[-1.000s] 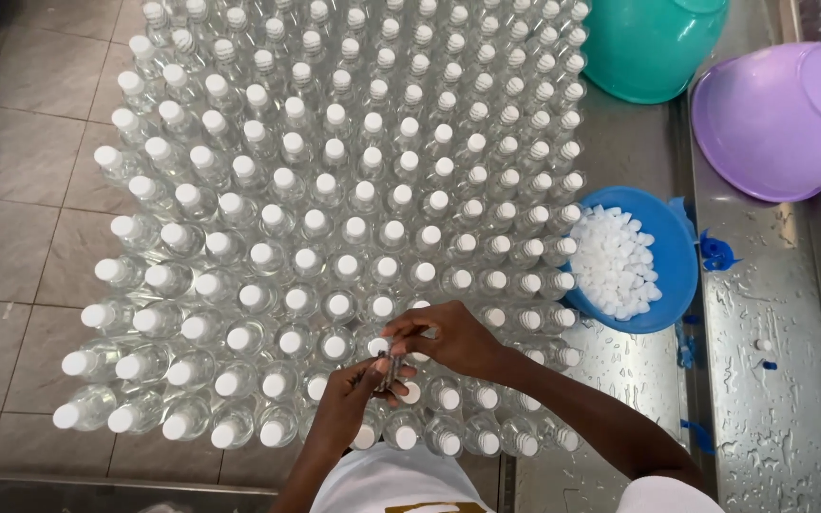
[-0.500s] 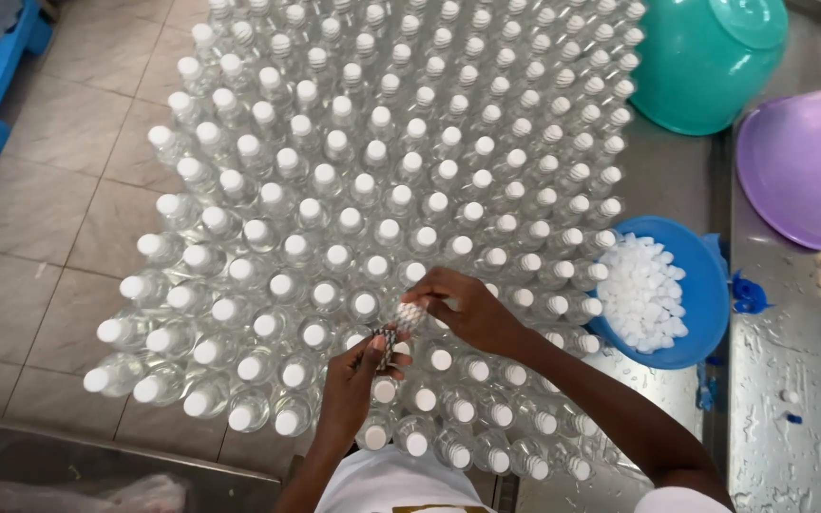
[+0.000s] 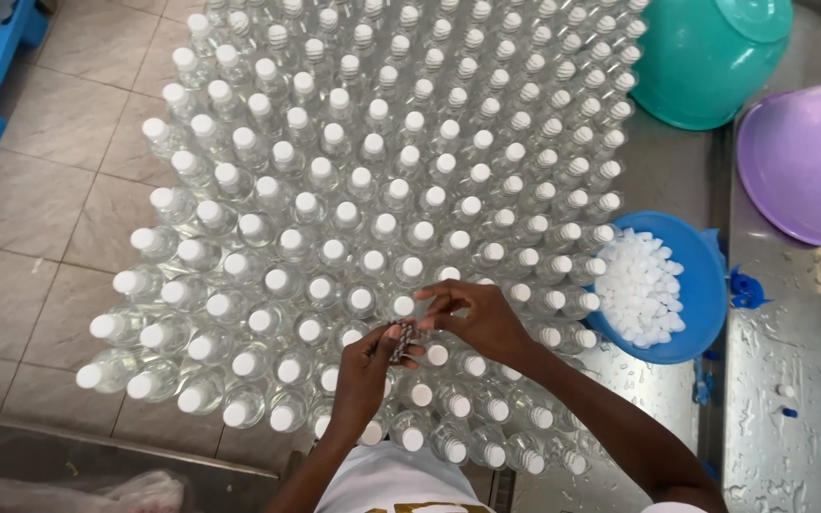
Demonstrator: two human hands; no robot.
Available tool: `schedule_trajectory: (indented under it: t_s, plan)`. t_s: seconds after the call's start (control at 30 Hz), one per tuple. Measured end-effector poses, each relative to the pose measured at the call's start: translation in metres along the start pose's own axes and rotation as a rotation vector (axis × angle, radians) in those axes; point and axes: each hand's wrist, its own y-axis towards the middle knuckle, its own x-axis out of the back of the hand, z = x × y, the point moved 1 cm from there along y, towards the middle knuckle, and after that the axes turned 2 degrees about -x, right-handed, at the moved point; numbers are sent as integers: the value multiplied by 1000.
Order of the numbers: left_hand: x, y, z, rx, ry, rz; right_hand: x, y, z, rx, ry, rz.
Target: The person places white bottle caps onto a large array of clear plastic bottles arranged on a metal table. They pick caps from a blue bowl and screw them onto the bottle openings by hand, working systematically across the rows.
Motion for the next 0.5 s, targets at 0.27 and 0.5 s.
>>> schedule_trajectory:
  t_s: [0.27,0.5]
  plan:
    - [28,-14,11,54,-161,-126,121,97,-26,364,-436,-479]
    - [41,-27,12,167,-200,-291,196,211,-82,506,-485,-460]
